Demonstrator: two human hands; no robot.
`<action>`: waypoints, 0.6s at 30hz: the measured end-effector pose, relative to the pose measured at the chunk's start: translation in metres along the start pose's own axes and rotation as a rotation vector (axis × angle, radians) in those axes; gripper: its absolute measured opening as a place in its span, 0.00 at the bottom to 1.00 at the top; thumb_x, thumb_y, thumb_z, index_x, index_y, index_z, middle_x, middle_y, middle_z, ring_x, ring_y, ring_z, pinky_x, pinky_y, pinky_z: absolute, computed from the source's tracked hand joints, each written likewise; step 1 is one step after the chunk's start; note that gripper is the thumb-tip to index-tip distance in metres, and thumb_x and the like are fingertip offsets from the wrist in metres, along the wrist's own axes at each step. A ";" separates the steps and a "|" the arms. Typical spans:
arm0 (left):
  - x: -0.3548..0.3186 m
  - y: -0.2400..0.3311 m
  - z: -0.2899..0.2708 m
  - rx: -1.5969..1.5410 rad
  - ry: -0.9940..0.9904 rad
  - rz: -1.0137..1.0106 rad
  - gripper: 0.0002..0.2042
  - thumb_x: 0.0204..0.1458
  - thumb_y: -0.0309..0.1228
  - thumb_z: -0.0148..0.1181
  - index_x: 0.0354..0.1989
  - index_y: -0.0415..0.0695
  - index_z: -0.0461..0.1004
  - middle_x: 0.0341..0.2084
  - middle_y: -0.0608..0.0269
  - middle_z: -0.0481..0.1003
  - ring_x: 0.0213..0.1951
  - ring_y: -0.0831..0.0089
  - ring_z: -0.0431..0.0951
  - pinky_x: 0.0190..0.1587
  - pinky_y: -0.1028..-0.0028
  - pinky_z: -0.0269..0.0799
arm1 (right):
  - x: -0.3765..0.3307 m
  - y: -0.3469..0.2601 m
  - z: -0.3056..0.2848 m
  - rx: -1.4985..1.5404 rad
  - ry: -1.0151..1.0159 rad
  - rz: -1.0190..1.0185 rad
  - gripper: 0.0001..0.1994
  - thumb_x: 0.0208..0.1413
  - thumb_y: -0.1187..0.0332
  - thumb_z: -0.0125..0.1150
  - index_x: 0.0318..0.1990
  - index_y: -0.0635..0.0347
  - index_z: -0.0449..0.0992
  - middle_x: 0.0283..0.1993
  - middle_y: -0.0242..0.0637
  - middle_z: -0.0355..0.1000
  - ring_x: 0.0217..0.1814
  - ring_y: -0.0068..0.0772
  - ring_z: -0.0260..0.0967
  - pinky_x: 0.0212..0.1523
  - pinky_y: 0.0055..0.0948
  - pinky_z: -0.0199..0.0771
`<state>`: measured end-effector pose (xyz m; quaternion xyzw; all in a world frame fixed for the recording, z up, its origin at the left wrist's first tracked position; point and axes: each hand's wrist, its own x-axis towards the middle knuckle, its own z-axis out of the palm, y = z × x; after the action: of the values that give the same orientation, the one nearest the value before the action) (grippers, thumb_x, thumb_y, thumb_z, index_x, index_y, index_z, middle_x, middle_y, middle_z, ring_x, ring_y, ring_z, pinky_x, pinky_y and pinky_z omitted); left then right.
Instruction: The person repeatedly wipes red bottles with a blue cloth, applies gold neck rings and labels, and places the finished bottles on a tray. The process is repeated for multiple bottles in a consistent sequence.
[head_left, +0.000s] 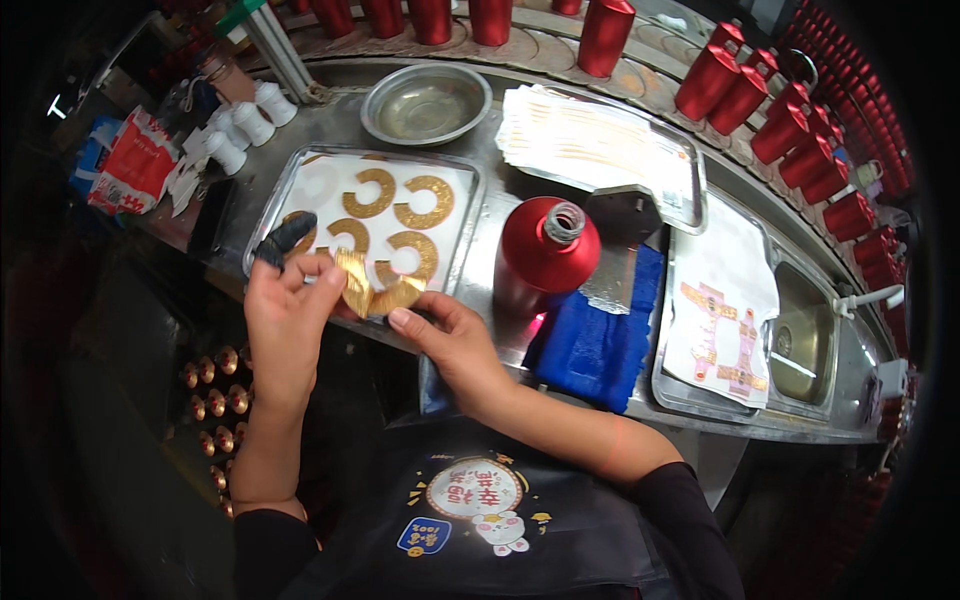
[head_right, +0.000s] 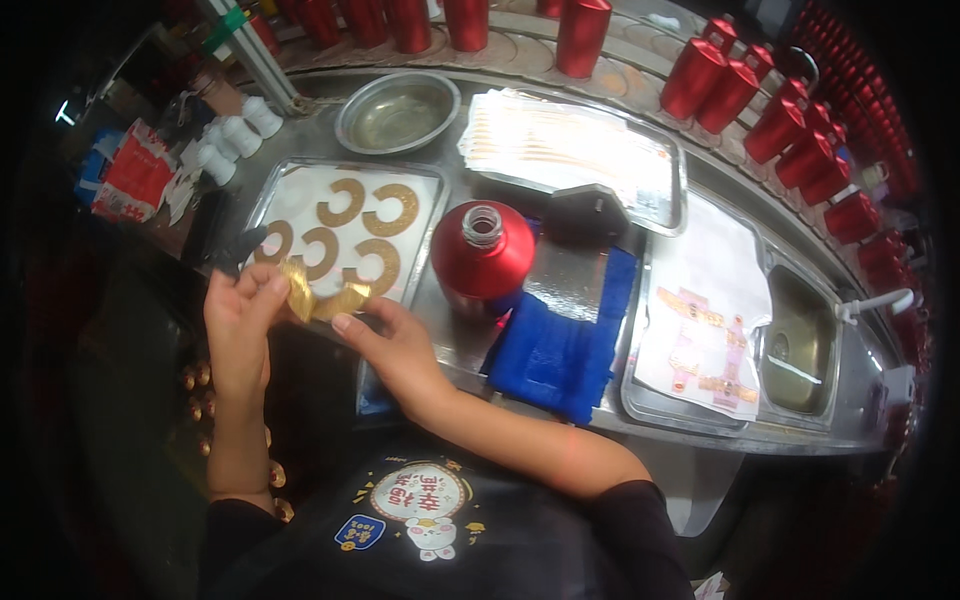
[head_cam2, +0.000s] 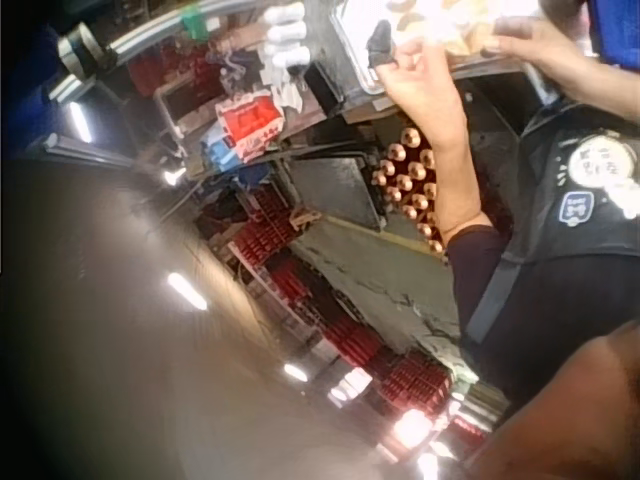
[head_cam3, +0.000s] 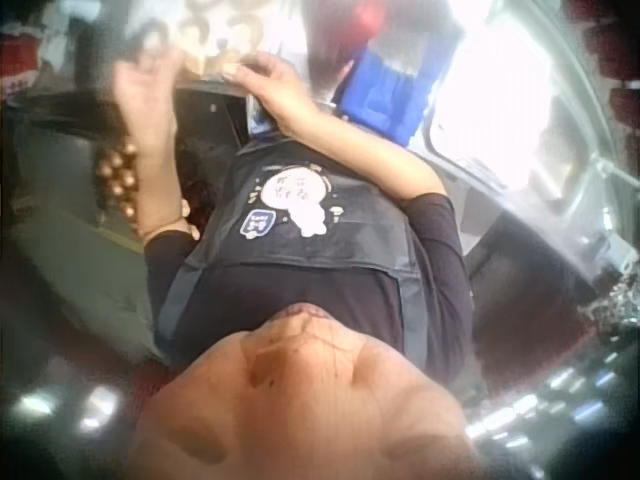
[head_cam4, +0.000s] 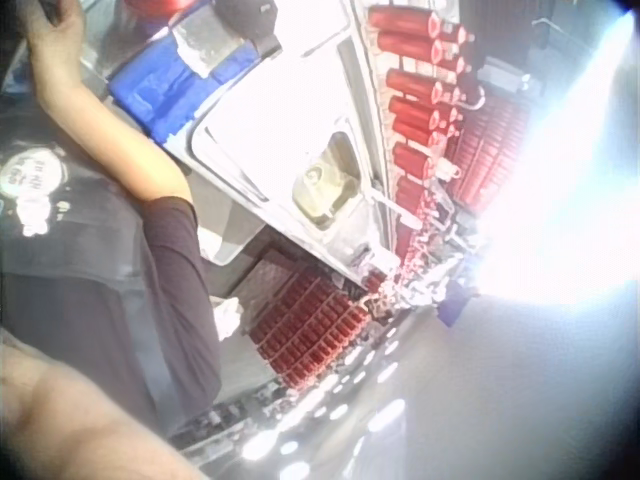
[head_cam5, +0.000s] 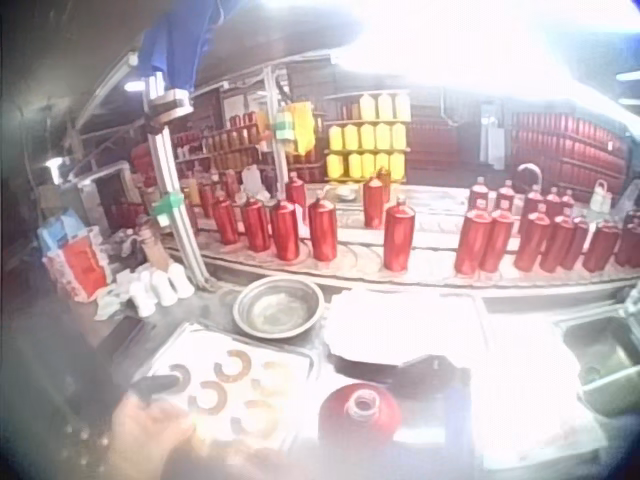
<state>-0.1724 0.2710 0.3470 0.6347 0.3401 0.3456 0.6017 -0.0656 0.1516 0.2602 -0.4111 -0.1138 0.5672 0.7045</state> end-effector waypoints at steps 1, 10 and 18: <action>-0.012 0.001 0.005 -0.065 -0.020 -0.009 0.24 0.59 0.16 0.58 0.64 0.36 0.61 0.36 0.58 0.76 0.33 0.76 0.78 0.36 0.76 0.80 | -0.004 -0.002 0.002 0.045 -0.028 -0.027 0.19 0.63 0.64 0.67 0.56 0.67 0.75 0.49 0.32 0.77 0.49 0.17 0.70 0.52 0.21 0.70; -0.047 -0.001 0.044 -0.305 -0.239 -0.064 0.26 0.58 0.14 0.57 0.65 0.35 0.57 0.40 0.60 0.73 0.37 0.79 0.80 0.41 0.80 0.78 | -0.090 -0.055 -0.045 -0.589 0.045 -0.494 0.15 0.60 0.78 0.65 0.54 0.66 0.73 0.47 0.30 0.74 0.48 0.17 0.73 0.50 0.19 0.74; -0.029 -0.027 0.110 -0.294 -0.236 0.082 0.19 0.58 0.17 0.60 0.57 0.35 0.63 0.39 0.63 0.73 0.33 0.84 0.79 0.36 0.83 0.76 | -0.076 -0.149 -0.089 -1.050 0.062 -0.634 0.15 0.53 0.83 0.64 0.49 0.67 0.75 0.44 0.30 0.72 0.44 0.15 0.72 0.44 0.17 0.73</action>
<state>-0.0950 0.1892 0.3153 0.5894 0.1867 0.3389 0.7092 0.0708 0.0406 0.3325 -0.6655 -0.4745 0.1859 0.5454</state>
